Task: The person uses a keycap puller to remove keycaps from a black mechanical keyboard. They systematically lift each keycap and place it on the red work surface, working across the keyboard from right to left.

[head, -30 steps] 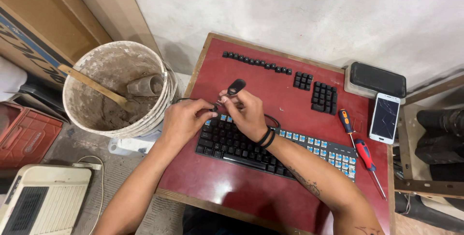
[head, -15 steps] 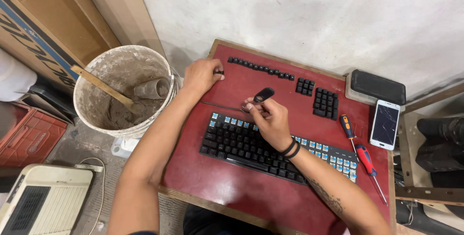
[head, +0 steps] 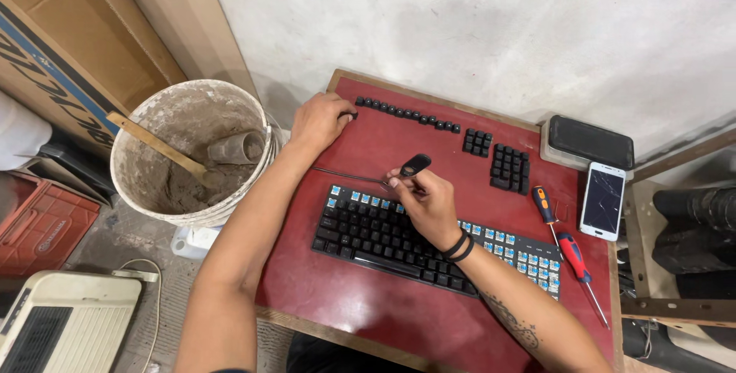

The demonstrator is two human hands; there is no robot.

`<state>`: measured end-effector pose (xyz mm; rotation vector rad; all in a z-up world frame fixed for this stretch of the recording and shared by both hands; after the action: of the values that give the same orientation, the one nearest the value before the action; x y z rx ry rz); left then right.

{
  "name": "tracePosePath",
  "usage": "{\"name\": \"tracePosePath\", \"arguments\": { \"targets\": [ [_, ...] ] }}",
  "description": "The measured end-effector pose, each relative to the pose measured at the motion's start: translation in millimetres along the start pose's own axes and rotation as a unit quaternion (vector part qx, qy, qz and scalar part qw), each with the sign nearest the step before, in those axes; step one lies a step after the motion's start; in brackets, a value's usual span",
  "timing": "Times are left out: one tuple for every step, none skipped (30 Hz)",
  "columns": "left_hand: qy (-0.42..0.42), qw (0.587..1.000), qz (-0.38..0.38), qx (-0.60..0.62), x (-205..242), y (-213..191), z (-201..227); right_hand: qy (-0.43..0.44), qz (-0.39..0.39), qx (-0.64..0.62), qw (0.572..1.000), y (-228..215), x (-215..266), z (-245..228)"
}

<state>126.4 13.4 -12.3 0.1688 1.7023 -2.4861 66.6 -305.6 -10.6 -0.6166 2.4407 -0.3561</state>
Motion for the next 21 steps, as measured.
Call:
{"name": "tracePosePath", "arguments": {
  "targets": [
    [0.004, 1.0, 0.001, -0.011, -6, 6, -4, 0.003, -0.002, 0.002, 1.0, 1, 2, 0],
    [0.008, 1.0, 0.001, -0.022, -12, 12, -7, 0.005, -0.004, 0.005, 1.0, 2, 4, 0],
    [0.01, 1.0, 0.001, -0.022, -15, 14, -9, 0.005, -0.003, 0.005, 1.0, 2, 3, 0],
    [0.009, 1.0, 0.003, -0.025, -17, 16, -10, 0.003, -0.005, 0.012, 1.0, 2, 2, 1],
    [0.008, 1.0, 0.005, -0.029, -19, 18, -11, 0.0, -0.008, 0.019, 1.0, 2, 2, 2],
    [0.008, 1.0, 0.005, -0.029, -19, 18, -10, 0.001, -0.008, 0.019, 1.0, 2, 2, 2],
    [0.006, 0.999, 0.006, -0.031, -19, 17, -10, 0.002, -0.009, 0.022, 1.0, 2, 2, 2],
    [0.004, 0.999, 0.009, -0.034, -20, 16, -10, 0.002, -0.011, 0.025, 1.0, 2, 2, 3],
    [0.004, 0.999, 0.008, -0.034, -22, 18, -11, 0.003, -0.011, 0.026, 1.0, 2, 2, 3],
    [0.003, 0.999, 0.012, -0.039, -23, 20, -12, 0.002, -0.011, 0.025, 1.0, 3, 2, 3],
    [0.001, 0.999, 0.015, -0.044, -24, 21, -14, 0.001, -0.011, 0.024, 1.0, 3, 2, 2],
    [0.002, 0.999, 0.015, -0.044, -26, 22, -15, 0.001, -0.01, 0.025, 1.0, 3, 2, 3],
    [-0.002, 0.999, 0.015, -0.044, -27, 23, -16, 0.0, -0.009, 0.022, 1.0, 4, 2, 3],
    [-0.005, 0.999, 0.015, -0.043, -29, 25, -17, 0.0, -0.008, 0.02, 1.0, 4, 2, 3],
    [-0.003, 0.999, 0.015, -0.043, -31, 26, -18, 0.001, -0.007, 0.02, 1.0, 4, 3, 3],
    [-0.005, 0.999, 0.013, -0.045, -32, 27, -19, 0.003, -0.006, 0.02, 1.0, 4, 3, 3],
    [-0.006, 0.999, 0.012, -0.048, -32, 28, -21, 0.006, -0.005, 0.02, 1.0, 4, 4, 3],
    [-0.006, 0.999, 0.012, -0.047, -32, 27, -21, 0.006, -0.006, 0.02, 1.0, 5, 3, 3],
    [-0.006, 0.999, 0.011, -0.048, -32, 26, -21, 0.004, -0.006, 0.024, 1.0, 5, 3, 2],
    [-0.005, 0.999, 0.01, -0.048, -32, 25, -21, 0.003, -0.006, 0.027, 1.0, 6, 3, 1],
    [-0.005, 0.999, 0.01, -0.048, -33, 26, -22, 0.002, -0.006, 0.027, 1.0, 5, 3, 2]
  ]
}}
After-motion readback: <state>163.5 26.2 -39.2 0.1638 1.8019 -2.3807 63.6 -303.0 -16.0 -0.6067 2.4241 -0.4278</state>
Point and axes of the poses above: each hand's wrist, its own x-axis away from the middle knuckle, its own y-axis out of the palm, z = x × y, the point moved 1 cm from there along -x, towards the middle knuckle, and after that the axes turned 6 degrees about -z, right-handed, at the moved point
